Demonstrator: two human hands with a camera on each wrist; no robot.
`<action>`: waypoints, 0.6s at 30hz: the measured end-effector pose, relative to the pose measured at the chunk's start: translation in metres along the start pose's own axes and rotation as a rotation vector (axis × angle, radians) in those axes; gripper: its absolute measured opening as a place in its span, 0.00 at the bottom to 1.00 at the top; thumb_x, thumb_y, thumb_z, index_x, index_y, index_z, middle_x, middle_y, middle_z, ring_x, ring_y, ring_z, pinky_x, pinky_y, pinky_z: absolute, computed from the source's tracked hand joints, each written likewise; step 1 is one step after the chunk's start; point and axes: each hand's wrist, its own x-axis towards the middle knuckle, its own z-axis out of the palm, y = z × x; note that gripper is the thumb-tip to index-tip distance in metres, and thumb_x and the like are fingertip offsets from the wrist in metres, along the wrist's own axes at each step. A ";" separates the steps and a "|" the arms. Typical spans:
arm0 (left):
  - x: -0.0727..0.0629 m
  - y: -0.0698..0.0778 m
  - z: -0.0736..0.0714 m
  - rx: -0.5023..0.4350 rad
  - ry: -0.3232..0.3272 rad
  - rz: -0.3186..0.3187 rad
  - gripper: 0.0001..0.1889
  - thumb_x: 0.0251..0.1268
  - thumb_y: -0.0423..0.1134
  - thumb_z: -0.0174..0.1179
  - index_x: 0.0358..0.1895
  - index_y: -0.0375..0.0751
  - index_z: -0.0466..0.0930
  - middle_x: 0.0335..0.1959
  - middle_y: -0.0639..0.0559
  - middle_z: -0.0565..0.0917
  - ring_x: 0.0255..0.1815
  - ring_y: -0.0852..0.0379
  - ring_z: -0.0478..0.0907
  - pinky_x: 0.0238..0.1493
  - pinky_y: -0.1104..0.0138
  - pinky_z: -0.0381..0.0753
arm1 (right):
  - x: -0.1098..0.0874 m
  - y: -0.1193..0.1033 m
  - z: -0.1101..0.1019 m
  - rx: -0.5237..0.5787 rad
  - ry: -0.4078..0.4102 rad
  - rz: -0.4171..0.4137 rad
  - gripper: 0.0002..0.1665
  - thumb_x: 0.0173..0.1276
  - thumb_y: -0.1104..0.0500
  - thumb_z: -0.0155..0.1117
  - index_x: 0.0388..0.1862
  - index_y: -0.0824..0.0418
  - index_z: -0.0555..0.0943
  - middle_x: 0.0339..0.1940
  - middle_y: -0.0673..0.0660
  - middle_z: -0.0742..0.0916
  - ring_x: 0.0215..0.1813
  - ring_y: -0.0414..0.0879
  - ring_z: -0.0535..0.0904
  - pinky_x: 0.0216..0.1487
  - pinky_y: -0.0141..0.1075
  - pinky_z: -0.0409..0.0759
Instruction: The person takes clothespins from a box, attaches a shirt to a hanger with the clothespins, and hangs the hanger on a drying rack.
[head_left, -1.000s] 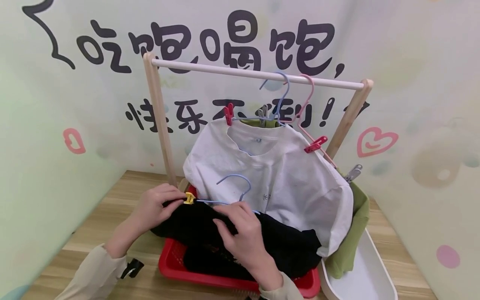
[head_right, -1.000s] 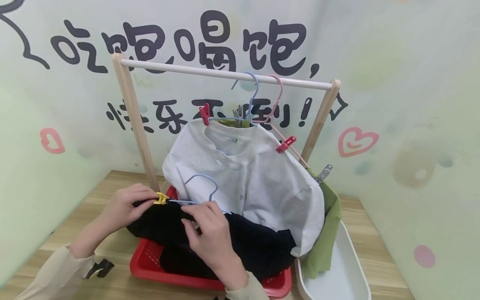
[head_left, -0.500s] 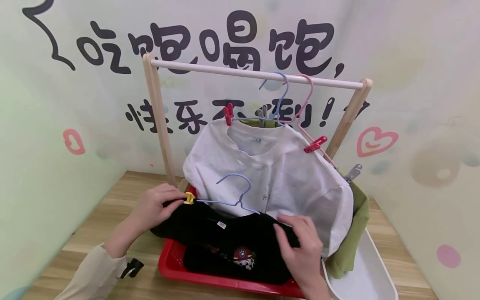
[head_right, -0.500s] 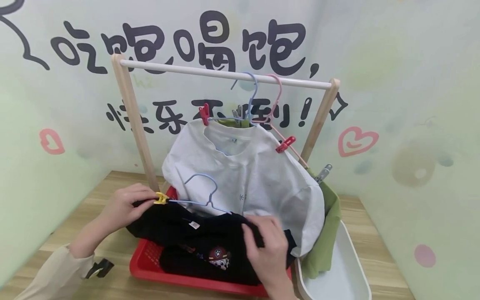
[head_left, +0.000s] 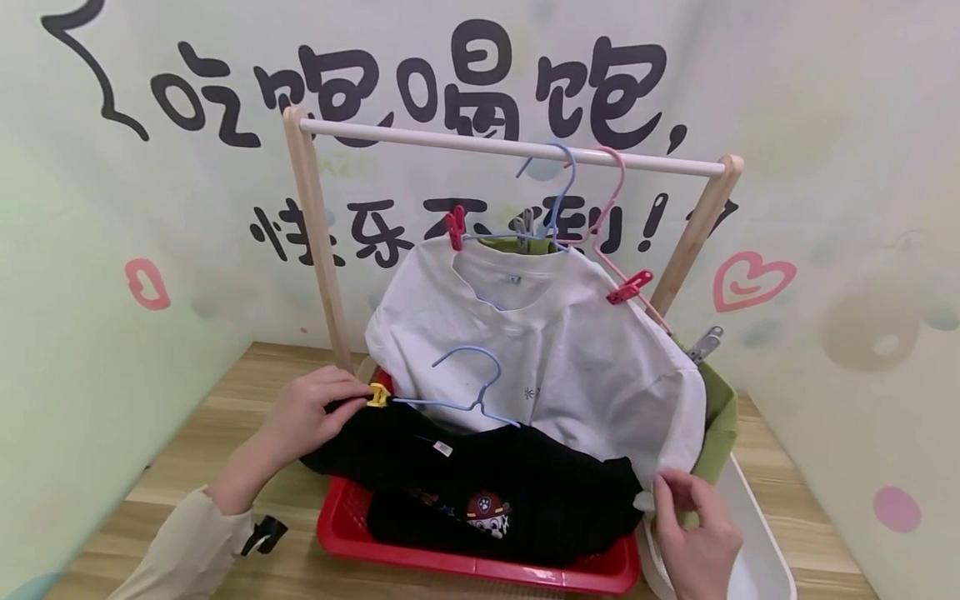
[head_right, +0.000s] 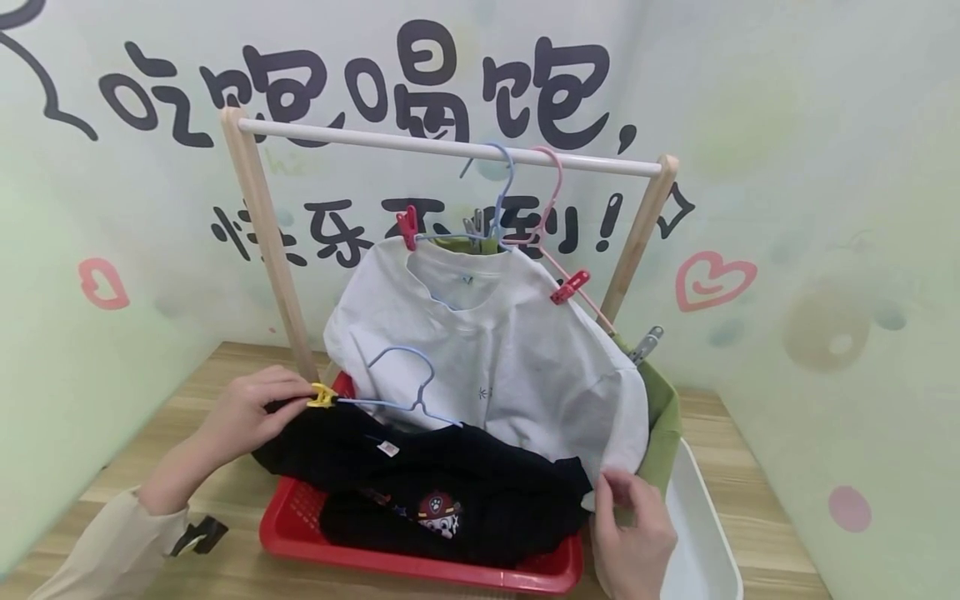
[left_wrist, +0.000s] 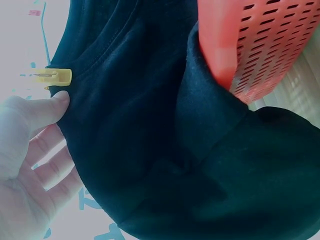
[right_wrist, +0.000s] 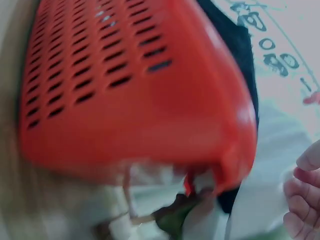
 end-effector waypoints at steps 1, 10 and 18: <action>0.000 0.000 0.000 0.001 -0.001 0.000 0.29 0.71 0.54 0.42 0.29 0.35 0.85 0.26 0.51 0.82 0.26 0.57 0.75 0.27 0.69 0.75 | -0.002 0.004 -0.002 -0.015 -0.003 0.021 0.08 0.46 0.77 0.67 0.26 0.68 0.82 0.21 0.51 0.81 0.26 0.24 0.70 0.32 0.16 0.67; 0.001 0.000 0.000 0.006 -0.003 0.000 0.28 0.71 0.53 0.42 0.29 0.35 0.85 0.26 0.50 0.82 0.26 0.56 0.76 0.27 0.68 0.76 | -0.010 0.024 -0.013 -0.071 -0.065 0.164 0.07 0.48 0.76 0.67 0.23 0.67 0.81 0.18 0.35 0.78 0.21 0.22 0.69 0.25 0.16 0.69; 0.001 0.001 0.000 0.013 0.010 0.011 0.28 0.71 0.53 0.42 0.28 0.35 0.85 0.26 0.50 0.82 0.26 0.57 0.76 0.26 0.69 0.75 | -0.013 0.034 -0.019 -0.167 -0.179 0.295 0.05 0.50 0.72 0.66 0.22 0.65 0.80 0.16 0.37 0.76 0.20 0.22 0.67 0.22 0.17 0.67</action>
